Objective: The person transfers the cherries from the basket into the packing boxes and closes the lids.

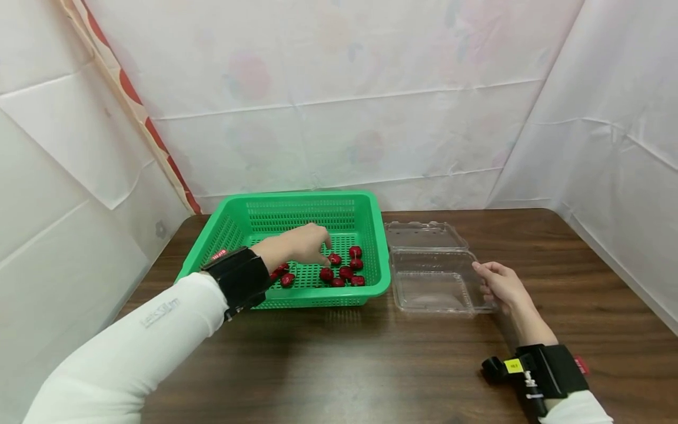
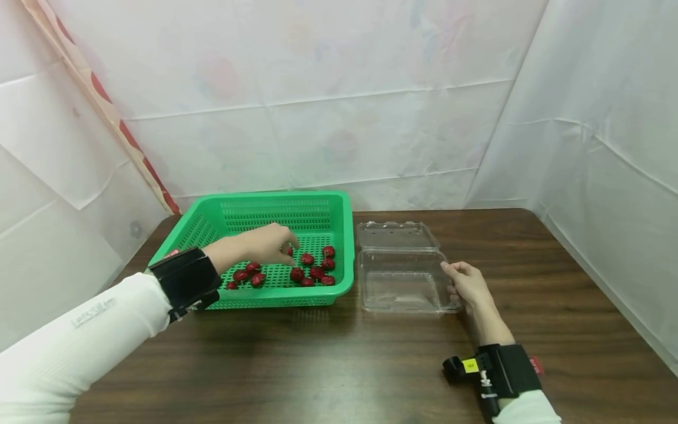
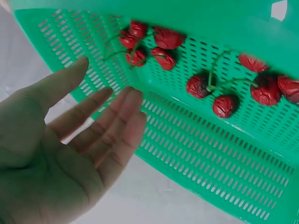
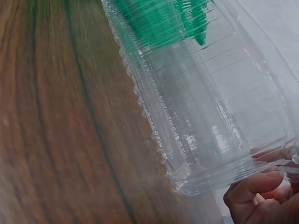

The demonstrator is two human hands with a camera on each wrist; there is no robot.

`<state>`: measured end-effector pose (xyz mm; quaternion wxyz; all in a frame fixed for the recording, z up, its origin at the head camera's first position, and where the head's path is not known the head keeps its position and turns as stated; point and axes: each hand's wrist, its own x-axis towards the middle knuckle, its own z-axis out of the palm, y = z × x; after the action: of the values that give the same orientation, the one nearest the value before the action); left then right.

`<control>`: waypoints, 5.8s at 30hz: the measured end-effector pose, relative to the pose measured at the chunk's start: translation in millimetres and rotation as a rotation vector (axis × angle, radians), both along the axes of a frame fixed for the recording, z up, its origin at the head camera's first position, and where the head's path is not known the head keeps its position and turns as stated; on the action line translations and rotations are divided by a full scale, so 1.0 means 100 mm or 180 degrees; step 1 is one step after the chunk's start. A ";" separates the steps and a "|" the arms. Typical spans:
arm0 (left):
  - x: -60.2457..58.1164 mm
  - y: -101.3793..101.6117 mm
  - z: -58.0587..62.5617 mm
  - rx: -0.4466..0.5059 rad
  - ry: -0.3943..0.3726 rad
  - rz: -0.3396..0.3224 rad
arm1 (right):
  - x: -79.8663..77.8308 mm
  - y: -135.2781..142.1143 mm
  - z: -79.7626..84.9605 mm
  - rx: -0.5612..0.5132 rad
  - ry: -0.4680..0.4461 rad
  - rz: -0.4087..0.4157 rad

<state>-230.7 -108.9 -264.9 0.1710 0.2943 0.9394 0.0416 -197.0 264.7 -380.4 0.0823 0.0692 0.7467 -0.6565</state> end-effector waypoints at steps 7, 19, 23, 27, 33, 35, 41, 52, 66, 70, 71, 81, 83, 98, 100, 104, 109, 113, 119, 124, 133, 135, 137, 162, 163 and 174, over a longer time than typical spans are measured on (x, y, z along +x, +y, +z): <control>-0.12 0.00 -0.04 -0.0157 0.0070 -0.0331 | 0.02 -0.01 -0.02 -0.0093 0.0005 -0.0009; -0.26 0.02 -0.14 -0.0331 0.0003 -0.0540 | 0.05 -0.03 -0.03 -0.0128 -0.0013 -0.0035; -0.28 0.05 -0.15 -0.0388 -0.0119 -0.0566 | 0.05 -0.05 -0.03 -0.0118 -0.0015 -0.0052; -0.29 0.08 -0.17 -0.0483 -0.0230 -0.0578 | 0.05 -0.06 -0.03 -0.0134 -0.0023 -0.0074; -0.31 0.09 -0.19 -0.0562 -0.0272 -0.0624 | 0.03 -0.08 -0.05 -0.0127 -0.0030 -0.0059; -0.31 0.09 -0.19 -0.0543 -0.0298 -0.0669 | 0.03 -0.08 -0.06 -0.0125 -0.0030 -0.0058; -0.32 0.09 -0.19 -0.0443 -0.0326 -0.0772 | 0.02 -0.09 -0.05 -0.0101 -0.0032 -0.0049; -0.28 0.07 -0.13 -0.0321 -0.0228 -0.0750 | 0.03 -0.07 -0.02 -0.0070 -0.0087 0.0028; -0.19 0.00 0.01 0.0083 -0.0076 -0.0704 | 0.03 -0.04 -0.03 -0.0030 -0.0101 0.0025; -0.14 -0.02 0.05 0.0271 0.0027 -0.0748 | 0.03 -0.03 -0.02 -0.0012 -0.0095 0.0029; -0.12 -0.02 0.06 0.0319 0.0066 -0.0756 | 0.03 -0.03 -0.02 -0.0012 -0.0093 0.0030; 0.08 -0.08 0.13 0.0731 0.0553 -0.0711 | 0.02 -0.02 -0.03 -0.0053 -0.0121 0.0011; 0.14 -0.09 0.14 0.0851 0.0657 -0.0668 | 0.02 -0.02 -0.03 -0.0036 -0.0122 0.0020; 0.57 0.05 0.03 0.1811 0.1687 -0.0608 | 0.03 -0.02 -0.04 -0.0071 -0.0092 -0.0002; 0.62 0.10 -0.01 0.1935 0.1785 -0.0612 | 0.03 -0.03 -0.05 -0.0105 -0.0084 -0.0008; 0.71 0.19 -0.11 0.2231 0.1923 -0.0614 | 0.03 -0.03 -0.07 -0.0166 -0.0076 -0.0026; 0.80 0.32 -0.23 0.2540 0.1984 -0.0622 | 0.02 -0.03 -0.09 -0.0207 -0.0059 -0.0034; 0.86 0.42 -0.31 0.2589 0.1971 -0.0636 | 0.01 -0.03 -0.09 -0.0245 -0.0064 -0.0055; 0.93 0.56 -0.38 0.2612 0.1890 -0.0652 | 0.02 -0.06 -0.08 -0.0299 0.0000 -0.0123; 0.96 0.68 -0.43 0.2645 0.1812 -0.0711 | 0.03 -0.09 -0.07 -0.0139 0.0126 -0.0159; 0.98 0.89 -0.52 0.2513 0.1705 -0.0722 | 0.04 -0.12 -0.09 0.0094 0.0243 -0.0187; 0.97 0.92 -0.54 0.2476 0.1705 -0.0723 | 0.04 -0.13 -0.09 0.0139 0.0266 -0.0195; 0.96 0.96 -0.56 0.2435 0.1702 -0.0718 | 0.04 -0.14 -0.09 0.0202 0.0282 -0.0199; 0.73 1.29 -0.77 0.1372 0.1615 -0.0474 | 0.03 -0.17 -0.09 0.0504 0.0449 -0.0235; 0.73 1.31 -0.78 0.1312 0.1636 -0.0469 | 0.03 -0.17 -0.09 0.0515 0.0457 -0.0243; 0.70 1.43 -0.84 0.1024 0.1545 -0.0414 | 0.04 -0.16 -0.10 0.0644 0.0546 -0.0283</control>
<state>-160.5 34.2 -349.1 -0.1051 0.3786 0.9133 0.1073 -192.7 248.5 -390.1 -0.0185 0.0538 0.8095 -0.5844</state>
